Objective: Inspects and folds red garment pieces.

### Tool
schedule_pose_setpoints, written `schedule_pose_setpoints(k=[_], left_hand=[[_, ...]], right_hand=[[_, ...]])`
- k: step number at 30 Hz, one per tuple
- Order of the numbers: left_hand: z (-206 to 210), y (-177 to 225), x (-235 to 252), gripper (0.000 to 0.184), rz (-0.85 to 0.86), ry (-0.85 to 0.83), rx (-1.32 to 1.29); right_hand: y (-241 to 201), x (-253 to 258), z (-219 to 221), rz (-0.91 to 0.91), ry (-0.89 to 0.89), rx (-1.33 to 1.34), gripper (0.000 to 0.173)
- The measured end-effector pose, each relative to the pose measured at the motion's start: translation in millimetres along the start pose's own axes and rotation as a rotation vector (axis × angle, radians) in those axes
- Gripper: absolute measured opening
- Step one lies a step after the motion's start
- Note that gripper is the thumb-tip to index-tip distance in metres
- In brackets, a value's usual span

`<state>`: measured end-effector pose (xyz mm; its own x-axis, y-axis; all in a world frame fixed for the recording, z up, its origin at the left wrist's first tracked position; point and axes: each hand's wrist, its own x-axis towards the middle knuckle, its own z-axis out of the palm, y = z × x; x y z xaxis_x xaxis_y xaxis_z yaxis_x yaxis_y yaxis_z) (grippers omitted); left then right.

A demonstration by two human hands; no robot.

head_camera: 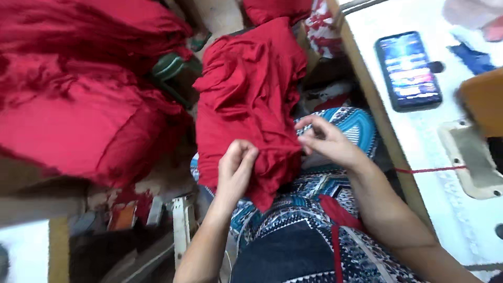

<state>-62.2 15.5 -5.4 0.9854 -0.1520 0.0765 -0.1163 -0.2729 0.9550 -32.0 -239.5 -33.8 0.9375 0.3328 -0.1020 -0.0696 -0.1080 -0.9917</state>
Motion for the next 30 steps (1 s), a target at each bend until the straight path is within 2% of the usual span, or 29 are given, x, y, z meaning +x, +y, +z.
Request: schedule_pose_setpoints(k=[2,5,7,10,14,17,19,22,25,27,30], left_hand=[[-2.0,-7.3,3.6,0.015,-0.103,0.000,-0.058],[-0.8,-10.3,3.5,0.015,-0.132,-0.025,-0.149],[0.4,-9.3,2.0,0.016,-0.108,-0.048,-0.180],[-0.8,-7.6,-0.2,0.014,-0.065,-0.053,-0.228],[-19.0,-5.9,-3.2,0.015,-0.016,-0.039,-0.335],[-32.4,-3.7,-2.6,0.014,-0.021,0.004,-0.293],[-35.6,-4.1,-0.7,0.008,-0.008,0.055,-0.160],[-35.2,-3.3,-1.1,0.021,0.118,0.149,0.201],[-26.3,3.7,-6.0,0.028,0.404,0.208,0.362],[-12.5,6.7,-12.7,0.030,0.556,0.149,0.403],[12.4,1.4,-12.9,0.030,0.650,0.012,0.518]], right_hand=[[-1.1,-0.2,2.6,-0.011,0.111,-0.025,0.024],[-12.2,-2.8,12.5,-0.107,0.184,-0.018,0.023],[-19.3,-5.3,21.6,-0.177,0.114,-0.037,0.032],[-23.1,-6.2,35.1,-0.158,-0.053,-0.054,0.040],[-14.1,-4.1,36.5,-0.160,-0.135,-0.073,0.014],[-14.1,-2.0,31.8,-0.141,-0.125,-0.048,0.012],[-16.7,0.9,34.6,-0.098,-0.081,-0.018,0.016],[-16.6,3.5,37.2,-0.070,-0.051,0.017,0.021],[-15.8,2.4,37.9,-0.072,-0.047,0.065,0.020],[-16.7,1.3,38.5,-0.061,-0.048,0.080,0.019],[-19.5,0.9,42.6,-0.042,-0.045,0.135,0.018]])
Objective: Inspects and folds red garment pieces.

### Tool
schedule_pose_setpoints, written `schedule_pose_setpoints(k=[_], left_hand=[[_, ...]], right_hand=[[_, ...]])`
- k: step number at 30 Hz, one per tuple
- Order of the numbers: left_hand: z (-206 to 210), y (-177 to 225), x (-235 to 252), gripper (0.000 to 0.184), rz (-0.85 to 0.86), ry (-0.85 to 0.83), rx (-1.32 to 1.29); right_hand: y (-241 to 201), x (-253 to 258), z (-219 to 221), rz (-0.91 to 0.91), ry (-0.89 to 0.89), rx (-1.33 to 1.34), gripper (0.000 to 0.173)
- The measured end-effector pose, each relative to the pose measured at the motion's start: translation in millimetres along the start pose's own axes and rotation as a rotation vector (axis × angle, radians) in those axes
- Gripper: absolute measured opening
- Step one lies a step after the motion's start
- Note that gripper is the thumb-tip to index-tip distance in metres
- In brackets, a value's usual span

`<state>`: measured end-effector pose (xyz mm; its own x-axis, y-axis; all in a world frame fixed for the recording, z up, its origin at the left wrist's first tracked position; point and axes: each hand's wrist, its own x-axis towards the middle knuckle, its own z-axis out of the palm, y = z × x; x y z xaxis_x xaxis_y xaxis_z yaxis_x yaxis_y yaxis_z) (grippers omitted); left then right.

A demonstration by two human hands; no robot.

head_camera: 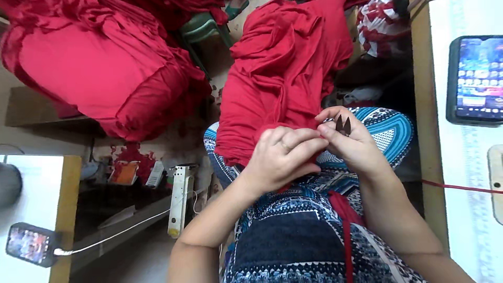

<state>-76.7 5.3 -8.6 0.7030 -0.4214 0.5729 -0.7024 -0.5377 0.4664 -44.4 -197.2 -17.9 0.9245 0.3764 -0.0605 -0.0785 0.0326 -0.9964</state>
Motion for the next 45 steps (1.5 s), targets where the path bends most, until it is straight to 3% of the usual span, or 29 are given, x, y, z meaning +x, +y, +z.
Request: schedule_pose_setpoints(k=[2,4,5,8,11,14,18,19,20,22,24,27,29,30,32,34,37,41,42,45], left_hand=[[10.3,-4.1,2.3,0.017,-0.006,-0.018,-0.077],[10.0,-7.9,4.7,0.011,-0.117,0.012,-0.258],[7.4,-8.6,5.5,0.013,-0.193,0.022,-0.351],[2.3,-10.3,5.3,0.015,-0.360,0.027,-0.514],[1.7,-10.3,1.3,0.015,-0.410,0.057,-0.580],[-4.1,-13.0,0.8,0.010,-0.385,0.130,-0.661],[-8.8,-19.1,6.1,0.059,-0.268,-0.184,-0.334],[-8.0,-19.8,6.9,0.057,-0.236,-0.250,-0.249],[-8.4,-21.9,7.0,0.042,-0.214,-0.258,-0.218],[-22.0,-28.8,8.4,0.017,-0.260,-0.121,-0.280],[-52.3,-38.8,10.4,0.009,-0.404,0.144,-0.349],[-90.1,-65.9,7.7,0.016,-0.572,0.632,-0.459],[-100.0,-90.8,-5.3,0.025,-0.694,0.825,-0.459],[-100.2,-102.7,-18.5,0.034,-0.790,0.805,-0.395],[-92.8,-119.3,-48.1,0.050,-1.012,0.592,-0.266],[-77.7,-127.9,-73.3,0.053,-1.107,0.366,-0.216],[-60.5,-118.9,-80.2,0.039,-0.954,0.336,-0.127],[-67.7,-91.4,-53.2,0.037,-0.598,0.350,0.015],[-70.2,-84.7,-45.0,0.036,-0.511,0.316,0.033],[-66.3,-63.2,-25.8,0.026,-0.333,0.100,-0.074]], right_hand=[[-2.7,-1.0,3.0,0.022,-0.006,0.041,0.014],[-2.9,-2.0,2.2,0.022,-0.033,0.071,0.007],[-1.4,-2.8,0.2,0.006,-0.055,0.098,0.010],[4.0,-4.6,-9.3,-0.052,-0.147,0.133,0.046],[6.9,-5.2,-13.3,-0.080,-0.195,0.022,0.051],[5.9,-5.4,-12.1,-0.103,-0.201,-0.032,0.047],[-8.7,-6.9,-1.3,-0.247,-0.150,-0.125,0.027],[-10.5,-6.0,2.4,-0.288,-0.131,-0.123,0.021],[-10.9,-5.2,5.6,-0.308,-0.101,-0.121,0.017],[-8.9,-4.1,8.7,-0.306,-0.001,-0.150,0.014],[-4.8,-2.8,5.0,-0.272,0.078,-0.164,0.014],[0.3,-2.4,-3.7,-0.191,0.138,-0.179,0.012],[3.6,-3.1,-5.5,-0.146,0.139,-0.177,0.013],[4.8,-3.7,-5.1,-0.131,0.127,-0.186,0.013],[7.2,-3.2,-2.4,-0.123,0.086,-0.199,0.015],[8.9,-2.8,1.2,-0.138,0.014,-0.213,0.017],[8.3,-2.9,6.4,-0.165,-0.111,-0.291,0.019],[4.8,-10.3,20.5,-0.084,-0.260,-0.646,0.052],[4.5,-12.1,24.9,-0.089,-0.287,-0.709,0.053],[9.7,-13.5,28.1,-0.162,-0.299,-0.698,0.028]])
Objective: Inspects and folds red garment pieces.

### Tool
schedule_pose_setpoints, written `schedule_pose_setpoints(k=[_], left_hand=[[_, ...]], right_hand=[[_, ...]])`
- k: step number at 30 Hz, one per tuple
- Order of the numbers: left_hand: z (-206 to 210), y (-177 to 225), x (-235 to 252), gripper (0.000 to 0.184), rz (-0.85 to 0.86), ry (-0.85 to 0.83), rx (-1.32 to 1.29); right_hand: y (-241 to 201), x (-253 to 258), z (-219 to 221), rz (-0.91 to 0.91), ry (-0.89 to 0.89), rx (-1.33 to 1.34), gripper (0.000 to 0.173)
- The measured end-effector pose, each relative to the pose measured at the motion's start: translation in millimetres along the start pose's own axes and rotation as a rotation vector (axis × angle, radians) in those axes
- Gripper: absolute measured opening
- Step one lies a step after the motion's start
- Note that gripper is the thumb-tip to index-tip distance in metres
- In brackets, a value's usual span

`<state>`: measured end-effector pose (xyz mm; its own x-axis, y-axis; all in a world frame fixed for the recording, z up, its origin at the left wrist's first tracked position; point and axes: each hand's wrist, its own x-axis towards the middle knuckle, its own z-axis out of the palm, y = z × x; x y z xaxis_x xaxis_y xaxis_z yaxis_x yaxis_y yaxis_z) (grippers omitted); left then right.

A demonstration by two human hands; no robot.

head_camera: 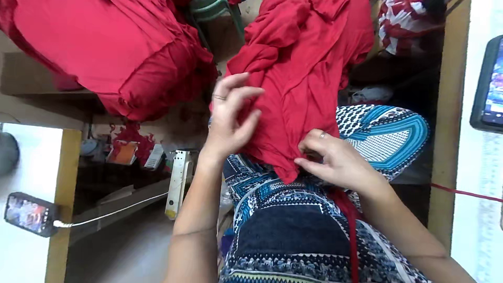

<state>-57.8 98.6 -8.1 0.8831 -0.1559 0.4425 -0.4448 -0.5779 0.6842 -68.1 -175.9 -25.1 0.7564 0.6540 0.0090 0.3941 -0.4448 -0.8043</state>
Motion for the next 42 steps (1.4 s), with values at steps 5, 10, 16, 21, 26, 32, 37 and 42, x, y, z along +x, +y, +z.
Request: schedule_pose_setpoints(k=[5,10,16,21,26,32,37,42], left_hand=[[36.5,27.6,0.7,0.048,0.115,-0.431,-0.287],[37.0,23.0,1.7,0.030,-0.021,-0.334,-0.555],[16.5,28.1,-4.8,0.029,-0.046,-0.381,-0.566],[19.4,44.1,-6.5,0.046,-0.029,-0.510,-0.237],[27.1,44.6,-1.3,0.017,-0.010,-0.337,-0.177],[-3.6,1.1,-1.1,0.024,-0.255,0.159,0.039],[-3.6,34.1,-32.7,0.046,-0.079,0.006,0.093],[35.9,48.5,-64.1,0.033,0.187,-0.443,0.021]], right_hand=[[-2.7,0.1,-13.0,-0.031,0.050,0.427,0.016],[1.8,-5.7,-11.0,0.024,-0.070,0.550,0.040],[7.2,-9.1,-16.5,-0.028,0.081,0.551,0.009],[3.6,-5.9,-15.5,-0.032,0.081,0.564,0.013],[-2.4,0.4,-7.7,-0.061,0.290,0.507,0.006],[5.8,-6.3,-18.0,0.022,0.386,0.428,0.013],[13.2,-8.5,-2.9,0.100,0.260,0.405,0.018],[7.8,-3.1,-3.3,0.026,0.177,0.399,0.019]])
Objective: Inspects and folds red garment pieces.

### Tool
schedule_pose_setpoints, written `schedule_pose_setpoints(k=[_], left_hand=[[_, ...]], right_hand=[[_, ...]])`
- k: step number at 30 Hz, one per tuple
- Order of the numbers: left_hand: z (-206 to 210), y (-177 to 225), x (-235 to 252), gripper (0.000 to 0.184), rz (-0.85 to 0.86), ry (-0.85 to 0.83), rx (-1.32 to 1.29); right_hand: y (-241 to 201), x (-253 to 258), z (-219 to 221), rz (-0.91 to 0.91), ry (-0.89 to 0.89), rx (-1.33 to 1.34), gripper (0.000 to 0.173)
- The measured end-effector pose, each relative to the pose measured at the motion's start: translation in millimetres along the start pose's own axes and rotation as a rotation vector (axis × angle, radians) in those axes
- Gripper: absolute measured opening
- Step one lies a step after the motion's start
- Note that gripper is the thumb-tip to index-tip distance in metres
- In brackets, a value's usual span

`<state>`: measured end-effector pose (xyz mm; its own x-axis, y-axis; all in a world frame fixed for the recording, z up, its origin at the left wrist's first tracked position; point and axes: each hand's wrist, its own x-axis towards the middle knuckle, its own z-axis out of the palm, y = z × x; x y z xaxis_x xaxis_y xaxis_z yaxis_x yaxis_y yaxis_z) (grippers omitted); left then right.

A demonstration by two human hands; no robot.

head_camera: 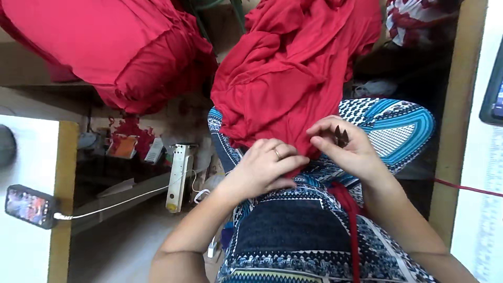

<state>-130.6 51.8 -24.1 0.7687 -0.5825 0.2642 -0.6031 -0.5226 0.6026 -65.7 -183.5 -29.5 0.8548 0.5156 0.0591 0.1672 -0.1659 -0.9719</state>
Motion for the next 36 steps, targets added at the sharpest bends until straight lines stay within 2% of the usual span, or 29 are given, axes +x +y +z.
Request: schedule_pose_setpoints(k=[1,3,5,8,10,13,15,17,18,19,20,21,22,23,25,27,29,31,32,34,36], left_hand=[[4.8,-1.9,0.7,0.024,0.017,0.028,-0.038],[-0.8,0.5,5.4,0.023,-0.029,0.164,-0.215],[-12.0,9.0,13.8,0.020,-0.125,0.335,-0.451],[-20.5,11.4,27.3,0.014,-0.164,0.454,-0.667],[-25.0,8.9,32.1,0.010,-0.147,0.510,-0.638],[-39.7,4.1,34.5,0.003,-0.227,0.634,-0.500],[-48.0,-0.9,33.9,0.024,-0.209,0.533,-0.339],[-41.8,-4.3,29.7,0.050,-0.131,0.246,-0.227],[-33.4,-4.7,26.2,0.056,-0.091,0.079,-0.199],[-25.4,-5.2,23.3,0.054,-0.055,-0.078,-0.175],[-20.4,-7.5,21.1,0.041,-0.034,-0.199,-0.133],[-19.2,-11.5,19.2,0.021,-0.028,-0.237,-0.085],[-23.9,-17.1,17.2,0.014,-0.041,-0.203,-0.058],[-34.7,-24.0,14.6,0.016,-0.074,-0.117,-0.077],[-64.3,-38.2,9.8,0.015,-0.178,0.199,-0.218],[-84.8,-54.7,6.2,0.005,-0.249,0.569,-0.321],[-90.0,-67.1,4.9,0.016,-0.350,0.812,-0.271],[-81.1,-70.6,5.3,0.040,-0.435,0.868,-0.150],[-72.8,-66.1,7.8,0.044,-0.426,0.849,-0.107],[-51.1,-47.1,13.9,0.037,-0.326,0.745,-0.046],[-31.2,-24.0,22.9,0.020,-0.166,0.577,0.003]], right_hand=[[-0.8,-0.5,0.6,-0.030,-0.043,0.011,0.026],[-3.5,-2.5,4.7,-0.082,-0.147,0.060,0.047],[-6.0,-7.6,14.6,-0.092,-0.224,0.153,0.053],[-2.5,-11.2,34.8,-0.146,-0.168,0.210,0.032],[-0.4,-10.0,40.7,-0.176,-0.106,0.156,0.016],[-0.4,-9.5,31.5,-0.149,-0.071,0.139,0.012],[-0.2,-9.6,22.9,-0.114,-0.005,0.145,0.010],[-0.2,-8.4,13.5,-0.082,0.066,0.147,0.008],[0.2,-7.6,8.7,-0.070,0.096,0.143,0.009],[0.9,-6.8,3.7,-0.064,0.118,0.136,0.009],[1.4,-6.5,-0.9,-0.055,0.141,0.122,0.010],[1.8,-6.6,-5.2,-0.047,0.161,0.107,0.010],[2.1,-6.8,-9.2,-0.042,0.176,0.095,0.011],[2.5,-6.7,-12.8,-0.041,0.190,0.090,0.012],[3.7,-6.2,-17.8,-0.028,0.226,0.096,0.012],[6.1,-6.7,-20.5,0.004,0.253,0.092,0.012],[8.1,-6.7,-21.1,0.042,0.248,0.077,0.013],[9.1,-5.9,-20.4,0.054,0.219,0.041,0.013],[9.3,-5.6,-20.0,0.054,0.194,0.018,0.014],[8.8,-5.8,-18.4,0.057,0.124,-0.030,0.016],[10.0,-4.7,-16.3,0.047,0.022,-0.077,0.020]])
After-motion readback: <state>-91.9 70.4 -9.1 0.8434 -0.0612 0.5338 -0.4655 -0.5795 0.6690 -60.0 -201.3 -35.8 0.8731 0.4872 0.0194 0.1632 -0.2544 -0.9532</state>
